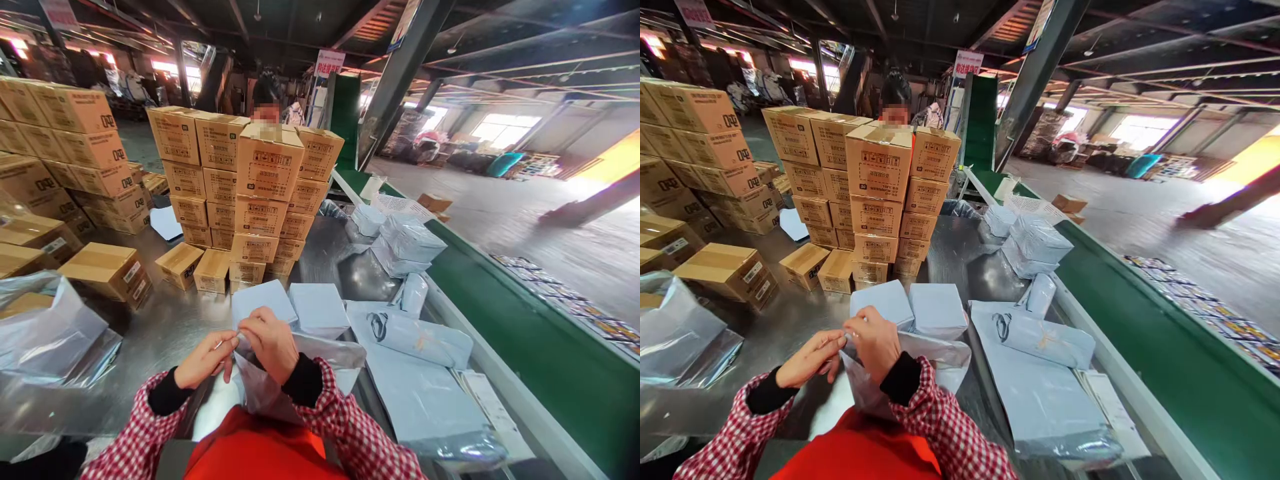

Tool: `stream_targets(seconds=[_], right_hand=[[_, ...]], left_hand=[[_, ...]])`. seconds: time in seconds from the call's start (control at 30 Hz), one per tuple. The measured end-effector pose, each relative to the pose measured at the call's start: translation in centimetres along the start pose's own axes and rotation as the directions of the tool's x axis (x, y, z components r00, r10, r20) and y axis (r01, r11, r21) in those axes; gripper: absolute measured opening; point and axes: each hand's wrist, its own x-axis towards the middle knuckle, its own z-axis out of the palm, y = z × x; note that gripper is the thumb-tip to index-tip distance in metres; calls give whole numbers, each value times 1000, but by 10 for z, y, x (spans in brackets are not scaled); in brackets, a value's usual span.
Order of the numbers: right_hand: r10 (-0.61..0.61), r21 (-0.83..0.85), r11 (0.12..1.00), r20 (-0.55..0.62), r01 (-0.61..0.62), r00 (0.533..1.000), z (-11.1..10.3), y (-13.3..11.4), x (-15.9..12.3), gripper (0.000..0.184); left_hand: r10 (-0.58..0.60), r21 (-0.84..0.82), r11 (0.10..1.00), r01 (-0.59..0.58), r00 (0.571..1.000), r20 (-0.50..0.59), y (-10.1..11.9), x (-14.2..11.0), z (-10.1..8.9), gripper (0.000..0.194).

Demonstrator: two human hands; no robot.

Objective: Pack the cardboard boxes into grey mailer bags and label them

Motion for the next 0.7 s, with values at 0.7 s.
stream_targets(seconds=[0.7], right_hand=[[198,27,979,72,-200,978,-16,-2,14,21]], left_hand=[[93,218,971,-99,995,39,6,-1,-1,39]])
